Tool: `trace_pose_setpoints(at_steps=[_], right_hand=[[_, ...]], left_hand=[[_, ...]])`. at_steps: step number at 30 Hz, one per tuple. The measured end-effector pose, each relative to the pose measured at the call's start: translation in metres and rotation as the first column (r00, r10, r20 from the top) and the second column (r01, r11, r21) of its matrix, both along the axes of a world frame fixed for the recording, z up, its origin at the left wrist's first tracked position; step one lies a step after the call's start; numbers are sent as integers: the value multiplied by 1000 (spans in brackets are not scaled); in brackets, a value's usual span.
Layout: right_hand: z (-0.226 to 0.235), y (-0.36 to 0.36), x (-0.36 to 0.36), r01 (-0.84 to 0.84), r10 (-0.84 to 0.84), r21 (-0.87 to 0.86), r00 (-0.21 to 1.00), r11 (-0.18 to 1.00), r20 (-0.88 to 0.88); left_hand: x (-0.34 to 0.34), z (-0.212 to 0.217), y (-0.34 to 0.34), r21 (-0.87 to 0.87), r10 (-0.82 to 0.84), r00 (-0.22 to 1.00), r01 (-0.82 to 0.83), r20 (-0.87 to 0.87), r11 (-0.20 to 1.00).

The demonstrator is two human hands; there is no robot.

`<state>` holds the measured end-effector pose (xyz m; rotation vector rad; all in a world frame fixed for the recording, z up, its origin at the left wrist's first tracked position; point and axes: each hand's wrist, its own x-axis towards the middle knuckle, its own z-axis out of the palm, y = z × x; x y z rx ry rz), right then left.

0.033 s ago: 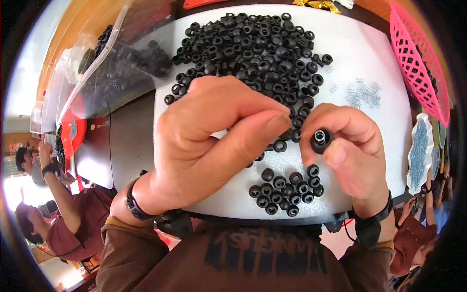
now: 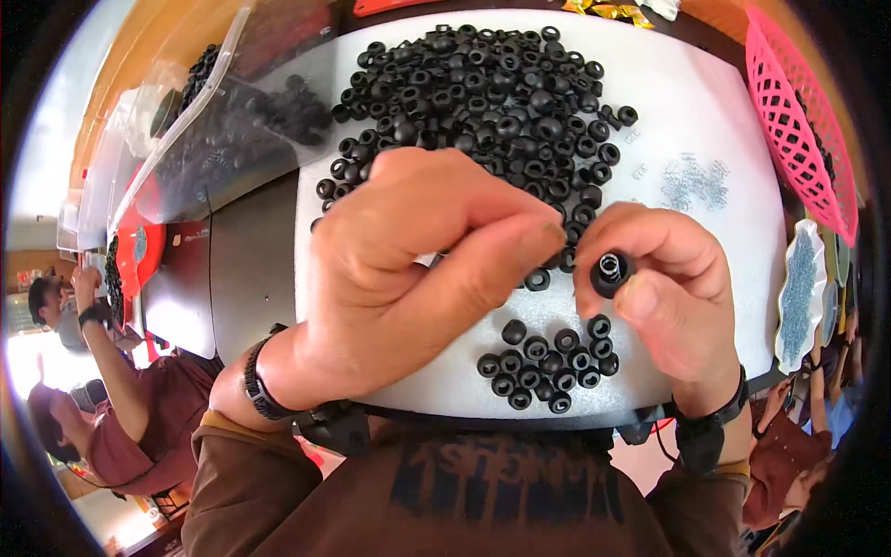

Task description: The recorder is manually assembling small black rubber grommets or plugs by inserting small metal or plastic rings into them at a production table.

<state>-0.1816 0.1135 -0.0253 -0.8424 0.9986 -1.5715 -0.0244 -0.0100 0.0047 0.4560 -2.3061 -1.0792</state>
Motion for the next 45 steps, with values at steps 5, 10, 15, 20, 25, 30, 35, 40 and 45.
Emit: trace_pose_setpoints(at_steps=[5, 10, 15, 20, 25, 30, 35, 40, 45], right_hand=[[2, -1, 0, -52, 51, -3, 997, 999, -65], [-2, -1, 1, -42, 42, -14, 999, 999, -17], [3, 1, -2, -88, 82, 70, 994, 994, 76], [3, 1, -4, -99, 92, 81, 992, 992, 85], [2, 2, -4, -90, 81, 84, 992, 992, 101], [2, 3, -6, -82, 79, 81, 996, 993, 39], [0, 3, -8, -63, 64, 62, 998, 996, -19], [-3, 3, -10, -5, -4, -39, 974, 999, -228], [-1, -1, -11, 8, -139, -204, 758, 979, -637]], left_hand=[[1, -4, 1, 40, -38, 998, 40, -49, 998], [-1, -5, 1, -63, -64, 997, 62, -34, 996], [-3, -9, 1, -196, -55, 995, 39, -79, 980], [-5, -11, 2, -212, -60, 994, 39, -95, 977], [-6, -9, 2, -266, -70, 995, 50, -66, 963], [-11, -8, 0, -499, -93, 990, 30, -102, 866], [-11, 0, -1, -547, -101, 994, 57, -50, 835], [-12, 6, -5, -519, -140, 990, 116, -7, 847], [-10, 2, -3, -595, -119, 993, 85, -18, 799]])
